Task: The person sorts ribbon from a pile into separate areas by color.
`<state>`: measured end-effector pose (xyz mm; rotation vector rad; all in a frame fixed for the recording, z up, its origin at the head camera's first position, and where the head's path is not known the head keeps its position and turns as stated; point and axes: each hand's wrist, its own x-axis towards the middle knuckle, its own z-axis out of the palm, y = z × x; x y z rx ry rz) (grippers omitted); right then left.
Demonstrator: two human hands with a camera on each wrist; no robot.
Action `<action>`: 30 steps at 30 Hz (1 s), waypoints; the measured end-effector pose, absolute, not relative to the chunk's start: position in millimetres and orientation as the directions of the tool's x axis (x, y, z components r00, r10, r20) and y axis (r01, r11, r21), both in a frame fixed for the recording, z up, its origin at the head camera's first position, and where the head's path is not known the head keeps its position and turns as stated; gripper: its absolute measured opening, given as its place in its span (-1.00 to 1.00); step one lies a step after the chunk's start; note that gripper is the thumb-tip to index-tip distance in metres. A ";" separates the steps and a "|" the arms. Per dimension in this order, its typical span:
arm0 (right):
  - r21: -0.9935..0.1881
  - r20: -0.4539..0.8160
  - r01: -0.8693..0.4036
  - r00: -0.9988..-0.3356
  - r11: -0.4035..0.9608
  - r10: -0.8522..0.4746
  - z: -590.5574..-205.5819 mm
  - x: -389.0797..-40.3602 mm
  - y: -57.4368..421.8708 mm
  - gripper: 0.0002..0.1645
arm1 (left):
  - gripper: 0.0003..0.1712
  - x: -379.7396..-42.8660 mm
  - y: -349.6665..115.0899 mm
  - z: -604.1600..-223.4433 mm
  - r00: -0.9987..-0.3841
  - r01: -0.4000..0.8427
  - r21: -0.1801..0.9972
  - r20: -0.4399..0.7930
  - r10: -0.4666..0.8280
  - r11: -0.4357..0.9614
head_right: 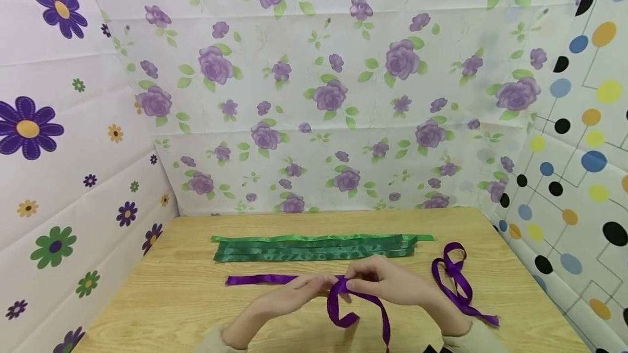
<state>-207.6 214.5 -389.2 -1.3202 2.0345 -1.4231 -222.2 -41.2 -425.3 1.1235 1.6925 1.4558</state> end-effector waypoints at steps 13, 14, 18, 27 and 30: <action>-0.855 0.208 -0.486 -0.638 0.179 -0.741 -398.4 -223.9 238.6 -0.72 | -0.59 -238.1 -82.6 -433.1 -0.587 0.243 0.969 0.175 0.790 -0.034; -0.865 0.180 -0.463 -0.648 0.194 -0.740 -400.2 -225.8 243.5 -0.71 | -0.60 -240.3 -88.6 -434.8 -0.603 0.246 0.969 0.167 0.780 -0.017; -0.891 0.055 -0.361 -0.687 0.275 -0.724 -409.6 -232.8 260.0 -0.64 | -0.58 -249.0 -114.0 -442.0 -0.656 0.251 0.965 0.111 0.747 0.077; -0.855 -0.104 -0.265 -0.755 0.446 -0.647 -440.6 -247.9 286.0 -0.60 | -0.65 -262.6 -166.3 -454.6 -0.776 0.245 0.884 -0.068 0.628 0.399; -0.850 -0.119 -0.252 -0.764 0.463 -0.634 -453.8 -253.6 293.5 -0.64 | -0.70 -260.9 -179.4 -459.4 -0.799 0.228 0.862 -0.100 0.593 0.452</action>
